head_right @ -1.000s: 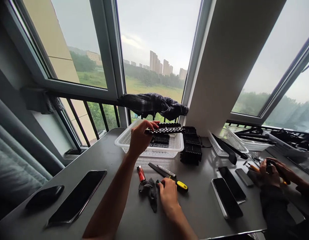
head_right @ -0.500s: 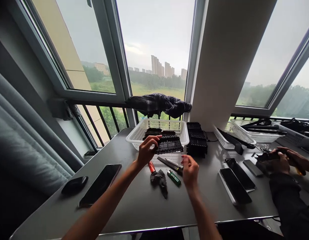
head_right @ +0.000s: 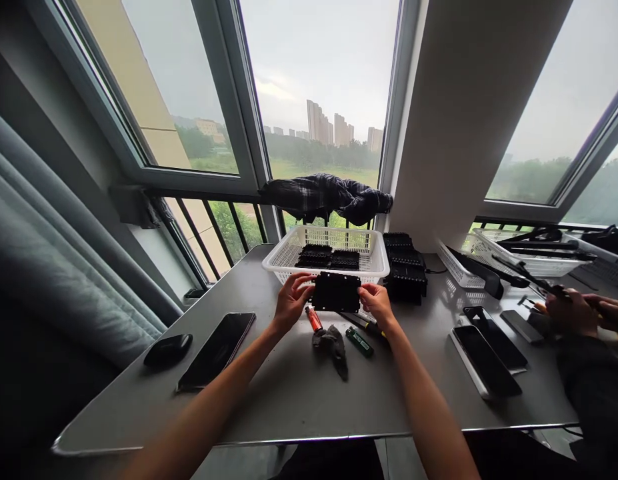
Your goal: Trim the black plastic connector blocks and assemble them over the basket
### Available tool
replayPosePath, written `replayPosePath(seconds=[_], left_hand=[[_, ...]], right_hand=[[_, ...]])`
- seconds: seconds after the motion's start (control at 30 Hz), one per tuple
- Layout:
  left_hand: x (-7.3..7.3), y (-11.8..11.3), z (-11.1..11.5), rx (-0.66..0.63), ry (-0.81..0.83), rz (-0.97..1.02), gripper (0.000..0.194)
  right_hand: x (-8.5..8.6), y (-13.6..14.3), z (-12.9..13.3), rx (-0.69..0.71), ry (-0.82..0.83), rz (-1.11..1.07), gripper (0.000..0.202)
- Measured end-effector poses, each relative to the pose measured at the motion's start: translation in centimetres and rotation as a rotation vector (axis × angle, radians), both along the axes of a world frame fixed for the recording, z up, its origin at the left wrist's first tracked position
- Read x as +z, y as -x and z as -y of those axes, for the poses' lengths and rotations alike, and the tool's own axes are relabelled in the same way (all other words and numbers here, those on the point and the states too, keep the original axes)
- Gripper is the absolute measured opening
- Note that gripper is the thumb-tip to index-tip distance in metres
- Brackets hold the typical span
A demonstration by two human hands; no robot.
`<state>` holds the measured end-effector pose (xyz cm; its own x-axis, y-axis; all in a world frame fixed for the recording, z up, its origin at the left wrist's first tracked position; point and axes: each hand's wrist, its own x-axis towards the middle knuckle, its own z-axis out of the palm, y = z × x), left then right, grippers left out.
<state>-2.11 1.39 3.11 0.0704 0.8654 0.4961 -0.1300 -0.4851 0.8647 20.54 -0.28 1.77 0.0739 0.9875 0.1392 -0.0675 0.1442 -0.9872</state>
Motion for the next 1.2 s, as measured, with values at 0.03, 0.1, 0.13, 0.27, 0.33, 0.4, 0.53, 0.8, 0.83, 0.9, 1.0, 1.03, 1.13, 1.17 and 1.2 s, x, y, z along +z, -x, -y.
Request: replayPosePath(seconds=[0.03,0.1,0.13,0.27,0.33,0.4,0.53,0.8,0.83,0.9,1.0,1.03,1.13,1.17,1.2], left_hand=[[0.0,0.0,0.1,-0.064,0.105,0.046,0.041],[-0.1,-0.1,0.4,-0.183,0.256,0.085,0.055],[-0.3,-0.3,0.5,-0.231,0.301,0.082,0.059],[-1.4,-1.1,1.0,-0.295,0.379,0.007,0.073],[-2.0,-1.4,1.1,-0.241,0.391,0.009,0.068],[-2.3,-1.5,1.0,-0.171,0.391,0.038,0.061],[-2.2,-1.0,0.4,-0.033,0.373,0.102,0.057],[-2.2,-0.5,0.0,0.079,0.367,0.107,0.055],[-2.2,-0.5,0.0,0.082,0.368,0.102,0.054],[-2.2,-0.6,0.1,0.081,0.37,0.1,0.053],[-2.1,-0.6,0.1,0.087,0.364,0.107,0.053],[-2.1,-0.6,0.1,0.091,0.362,0.107,0.053],[-2.2,-0.4,-0.2,0.116,0.352,0.098,0.053],[-2.2,-0.3,-0.3,0.137,0.344,0.096,0.053],[-2.2,-0.2,-0.4,0.17,0.33,0.099,0.052]], right_hand=[[-0.3,0.0,0.0,-0.028,-0.015,0.011,0.045],[-0.9,0.1,0.0,-0.078,-0.039,0.047,0.046],[-1.1,0.0,0.0,-0.1,-0.048,0.071,0.046],[-1.3,-0.3,0.7,-0.151,-0.078,0.207,0.047],[-1.0,-0.9,1.3,-0.16,-0.096,0.287,0.043],[-0.3,-1.7,2.0,-0.173,-0.118,0.417,0.036],[1.1,-3.8,3.4,-0.11,-0.117,1.033,0.029],[1.4,-5.2,4.8,0.022,0.161,1.226,0.021],[1.3,-5.1,4.9,0.017,0.179,1.242,0.02],[1.3,-4.6,5.0,0.007,0.212,1.294,0.019],[1.2,-3.9,5.1,0.017,0.215,1.36,0.02],[1.2,-3.7,5.1,0.022,0.203,1.371,0.019],[1.3,-3.6,5.2,0.027,0.159,1.366,0.015],[1.4,-3.6,5.2,0.03,0.139,1.342,0.013],[1.5,-3.7,5.2,0.04,0.118,1.308,0.012]])
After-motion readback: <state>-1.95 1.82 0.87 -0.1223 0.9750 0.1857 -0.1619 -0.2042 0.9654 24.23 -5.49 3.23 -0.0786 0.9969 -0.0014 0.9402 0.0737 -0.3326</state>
